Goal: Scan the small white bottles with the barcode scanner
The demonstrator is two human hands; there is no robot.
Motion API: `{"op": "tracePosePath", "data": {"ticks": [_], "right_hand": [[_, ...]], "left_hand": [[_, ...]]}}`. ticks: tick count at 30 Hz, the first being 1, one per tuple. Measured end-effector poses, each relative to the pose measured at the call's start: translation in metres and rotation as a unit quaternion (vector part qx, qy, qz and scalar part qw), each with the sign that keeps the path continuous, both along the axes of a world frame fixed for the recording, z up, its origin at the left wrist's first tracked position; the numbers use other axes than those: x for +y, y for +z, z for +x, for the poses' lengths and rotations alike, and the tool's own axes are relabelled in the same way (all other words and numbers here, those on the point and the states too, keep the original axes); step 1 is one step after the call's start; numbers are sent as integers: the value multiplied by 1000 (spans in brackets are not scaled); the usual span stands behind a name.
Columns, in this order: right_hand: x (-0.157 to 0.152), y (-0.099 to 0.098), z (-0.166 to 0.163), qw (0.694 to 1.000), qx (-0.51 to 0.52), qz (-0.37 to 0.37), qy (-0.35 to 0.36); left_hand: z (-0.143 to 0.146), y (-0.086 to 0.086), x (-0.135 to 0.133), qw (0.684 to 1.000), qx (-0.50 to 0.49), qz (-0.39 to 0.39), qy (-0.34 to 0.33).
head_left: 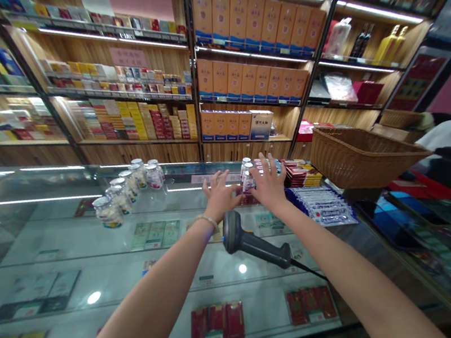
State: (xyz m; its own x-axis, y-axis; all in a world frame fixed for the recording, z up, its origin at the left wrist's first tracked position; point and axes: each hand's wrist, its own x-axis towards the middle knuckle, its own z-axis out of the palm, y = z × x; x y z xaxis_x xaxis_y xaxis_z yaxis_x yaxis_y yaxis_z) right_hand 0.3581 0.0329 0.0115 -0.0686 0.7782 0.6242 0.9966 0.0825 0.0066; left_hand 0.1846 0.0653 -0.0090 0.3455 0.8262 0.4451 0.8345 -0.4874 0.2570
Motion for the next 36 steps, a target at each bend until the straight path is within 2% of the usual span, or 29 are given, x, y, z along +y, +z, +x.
{"op": "tracePosePath", "data": {"ticks": [8, 13, 16, 26, 36], "right_hand": [[-4, 15, 12, 998, 28, -50, 15], [6, 32, 22, 988, 84, -129, 8], [15, 39, 30, 982, 106, -156, 29], [34, 29, 49, 985, 93, -132, 56], [39, 30, 48, 988, 72, -137, 24]], "left_hand": [[1, 0, -3, 1000, 0, 25, -12], [1, 2, -6, 999, 27, 33, -25], [2, 1, -5, 999, 44, 22, -20], [3, -7, 1, 998, 55, 18, -28], [5, -1, -3, 998, 58, 1, -22]]}}
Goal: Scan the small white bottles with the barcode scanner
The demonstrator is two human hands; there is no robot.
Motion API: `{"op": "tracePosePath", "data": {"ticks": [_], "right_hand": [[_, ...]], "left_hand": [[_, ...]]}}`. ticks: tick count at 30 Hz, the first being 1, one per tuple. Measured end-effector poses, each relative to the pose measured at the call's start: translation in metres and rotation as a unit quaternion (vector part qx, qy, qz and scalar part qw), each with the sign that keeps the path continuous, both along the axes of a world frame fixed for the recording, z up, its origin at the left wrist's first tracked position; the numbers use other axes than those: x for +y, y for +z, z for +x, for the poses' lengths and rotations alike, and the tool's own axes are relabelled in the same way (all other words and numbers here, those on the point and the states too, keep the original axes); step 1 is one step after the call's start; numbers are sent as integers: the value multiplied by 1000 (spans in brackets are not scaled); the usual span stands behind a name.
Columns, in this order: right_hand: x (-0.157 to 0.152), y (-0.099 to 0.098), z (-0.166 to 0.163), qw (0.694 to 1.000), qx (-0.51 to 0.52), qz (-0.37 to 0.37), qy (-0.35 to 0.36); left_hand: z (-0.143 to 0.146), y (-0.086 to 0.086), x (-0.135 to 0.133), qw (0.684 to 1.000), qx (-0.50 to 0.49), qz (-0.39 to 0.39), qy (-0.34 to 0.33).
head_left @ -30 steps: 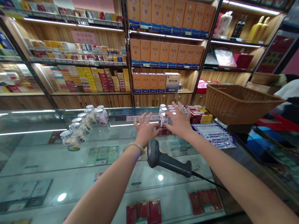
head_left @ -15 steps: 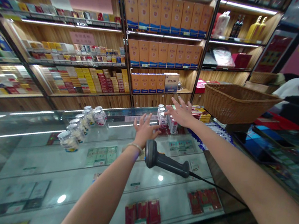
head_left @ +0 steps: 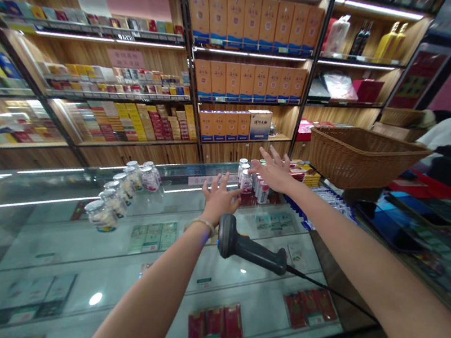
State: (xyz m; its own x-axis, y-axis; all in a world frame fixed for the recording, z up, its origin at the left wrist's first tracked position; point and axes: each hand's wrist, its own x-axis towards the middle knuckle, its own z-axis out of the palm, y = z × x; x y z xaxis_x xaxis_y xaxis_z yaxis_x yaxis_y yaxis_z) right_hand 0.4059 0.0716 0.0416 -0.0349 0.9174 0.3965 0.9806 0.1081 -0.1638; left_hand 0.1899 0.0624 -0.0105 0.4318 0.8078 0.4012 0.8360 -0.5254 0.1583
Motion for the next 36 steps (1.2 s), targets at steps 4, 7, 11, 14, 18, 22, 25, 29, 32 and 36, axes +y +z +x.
{"op": "tracePosePath", "data": {"ticks": [4, 7, 11, 14, 18, 22, 25, 29, 32, 36], "right_hand": [[-1, 3, 0, 999, 24, -6, 23], [-2, 5, -2, 999, 28, -11, 16], [-3, 6, -5, 1000, 25, -10, 2], [-4, 8, -7, 999, 34, -6, 10], [-9, 15, -11, 999, 43, -30, 8], [-14, 19, -16, 998, 39, -41, 7], [-17, 20, -19, 999, 34, -39, 0], [-20, 20, -23, 999, 25, -46, -3], [-23, 19, -26, 999, 9, -47, -14], [-29, 19, -29, 999, -15, -41, -18]], "left_hand": [[-1, 0, 0, 1000, -12, 1, 6], [-1, 0, 2, 999, -27, 5, 24], [1, -2, 5, 999, -19, -13, 35], [1, -3, 5, 999, -5, -21, 27], [1, -3, 6, 999, -1, -25, 26], [1, -3, 6, 999, 4, -26, 25], [1, -3, 6, 999, 2, -27, 26], [0, -1, 4, 999, -2, -34, 41], [-1, 1, 4, 997, -21, -30, 64], [-2, 4, 3, 994, -53, -10, 96]]}}
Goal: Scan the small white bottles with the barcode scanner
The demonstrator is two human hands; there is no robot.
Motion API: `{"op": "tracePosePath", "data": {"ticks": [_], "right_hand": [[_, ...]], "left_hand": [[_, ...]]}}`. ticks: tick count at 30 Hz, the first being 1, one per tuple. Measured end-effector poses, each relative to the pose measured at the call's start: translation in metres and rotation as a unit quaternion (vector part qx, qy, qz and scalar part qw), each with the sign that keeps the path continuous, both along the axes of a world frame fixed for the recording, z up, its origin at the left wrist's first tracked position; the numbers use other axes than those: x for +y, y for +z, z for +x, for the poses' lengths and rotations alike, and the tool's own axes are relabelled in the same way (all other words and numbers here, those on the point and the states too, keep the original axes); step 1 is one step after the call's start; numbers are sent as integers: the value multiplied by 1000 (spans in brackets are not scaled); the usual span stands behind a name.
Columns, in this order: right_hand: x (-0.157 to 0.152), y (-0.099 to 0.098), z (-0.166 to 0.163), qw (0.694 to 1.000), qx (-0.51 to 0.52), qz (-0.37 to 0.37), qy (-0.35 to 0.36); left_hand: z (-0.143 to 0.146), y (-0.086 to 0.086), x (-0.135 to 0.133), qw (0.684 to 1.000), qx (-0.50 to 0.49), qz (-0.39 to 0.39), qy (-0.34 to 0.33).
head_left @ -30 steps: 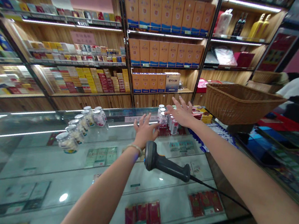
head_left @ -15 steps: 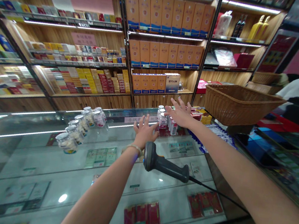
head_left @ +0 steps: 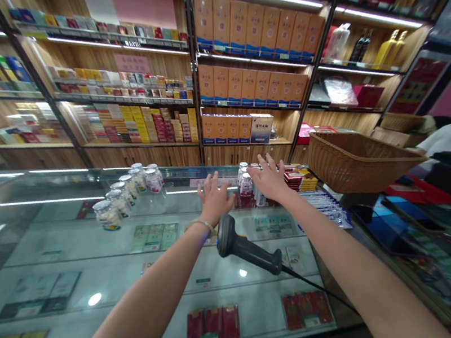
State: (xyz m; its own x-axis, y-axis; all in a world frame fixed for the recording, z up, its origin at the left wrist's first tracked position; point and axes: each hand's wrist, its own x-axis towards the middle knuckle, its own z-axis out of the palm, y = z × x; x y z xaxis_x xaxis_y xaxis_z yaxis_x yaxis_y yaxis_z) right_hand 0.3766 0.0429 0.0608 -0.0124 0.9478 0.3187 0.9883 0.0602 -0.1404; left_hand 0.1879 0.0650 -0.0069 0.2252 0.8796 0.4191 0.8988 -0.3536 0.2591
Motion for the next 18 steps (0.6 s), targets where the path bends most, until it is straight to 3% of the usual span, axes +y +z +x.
{"op": "tracePosePath", "data": {"ticks": [7, 18], "right_hand": [[-20, 5, -3, 999, -29, 39, 11], [-36, 3, -4, 999, -35, 34, 3]], "left_hand": [[-6, 7, -5, 998, 37, 60, -6], [-16, 15, -8, 996, 55, 67, 15]]}}
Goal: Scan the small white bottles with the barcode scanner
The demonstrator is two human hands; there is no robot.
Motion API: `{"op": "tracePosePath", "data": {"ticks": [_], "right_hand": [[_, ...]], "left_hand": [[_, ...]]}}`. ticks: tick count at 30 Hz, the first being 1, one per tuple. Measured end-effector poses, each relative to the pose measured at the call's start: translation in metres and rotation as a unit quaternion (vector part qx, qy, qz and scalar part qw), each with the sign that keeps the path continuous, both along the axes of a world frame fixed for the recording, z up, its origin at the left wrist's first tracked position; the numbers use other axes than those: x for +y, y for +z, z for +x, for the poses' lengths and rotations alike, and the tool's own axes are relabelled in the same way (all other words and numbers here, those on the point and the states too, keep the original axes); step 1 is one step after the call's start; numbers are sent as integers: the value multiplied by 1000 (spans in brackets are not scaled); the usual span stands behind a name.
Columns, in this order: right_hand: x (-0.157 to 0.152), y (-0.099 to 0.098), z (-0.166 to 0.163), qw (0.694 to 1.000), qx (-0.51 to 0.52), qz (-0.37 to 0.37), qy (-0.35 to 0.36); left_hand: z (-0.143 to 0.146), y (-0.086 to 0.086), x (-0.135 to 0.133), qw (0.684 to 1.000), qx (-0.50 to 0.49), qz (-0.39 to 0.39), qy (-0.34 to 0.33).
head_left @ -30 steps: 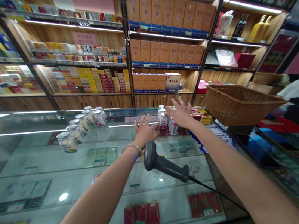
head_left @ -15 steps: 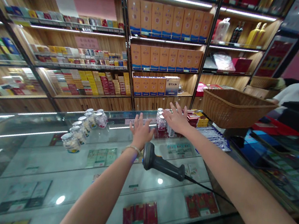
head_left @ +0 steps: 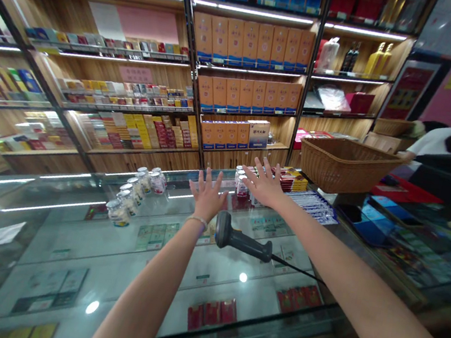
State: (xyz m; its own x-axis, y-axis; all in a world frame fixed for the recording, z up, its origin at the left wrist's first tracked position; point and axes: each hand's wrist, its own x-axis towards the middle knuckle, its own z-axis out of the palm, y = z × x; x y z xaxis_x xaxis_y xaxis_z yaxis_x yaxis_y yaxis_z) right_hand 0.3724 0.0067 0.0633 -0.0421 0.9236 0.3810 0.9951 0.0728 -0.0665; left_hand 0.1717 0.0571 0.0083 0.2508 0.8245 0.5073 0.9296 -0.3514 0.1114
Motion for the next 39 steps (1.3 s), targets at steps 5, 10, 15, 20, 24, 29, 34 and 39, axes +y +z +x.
{"op": "tracePosePath", "data": {"ticks": [5, 10, 15, 20, 24, 29, 34, 39], "right_hand": [[-13, 11, -3, 1000, 9, 10, 1], [-25, 18, -15, 999, 9, 45, 14], [-33, 14, -34, 995, 2, 92, 38], [-41, 6, -49, 994, 20, 101, 42], [-49, 0, -56, 991, 27, 121, 47], [-60, -10, -63, 987, 27, 148, 53], [-68, -24, -66, 984, 20, 168, 58], [-77, -34, -68, 986, 16, 158, 59]], "left_hand": [[-6, 20, -1, 999, -28, 26, 24], [-21, 40, -11, 998, -24, 43, 30], [-39, 52, -29, 997, 2, 66, 30], [-56, 59, -48, 997, 22, 71, 35], [-68, 58, -63, 996, 31, 79, 39], [-81, 47, -80, 995, 42, 82, 42], [-91, 39, -92, 994, 56, 82, 49], [-95, 29, -99, 994, 49, 80, 52]]}}
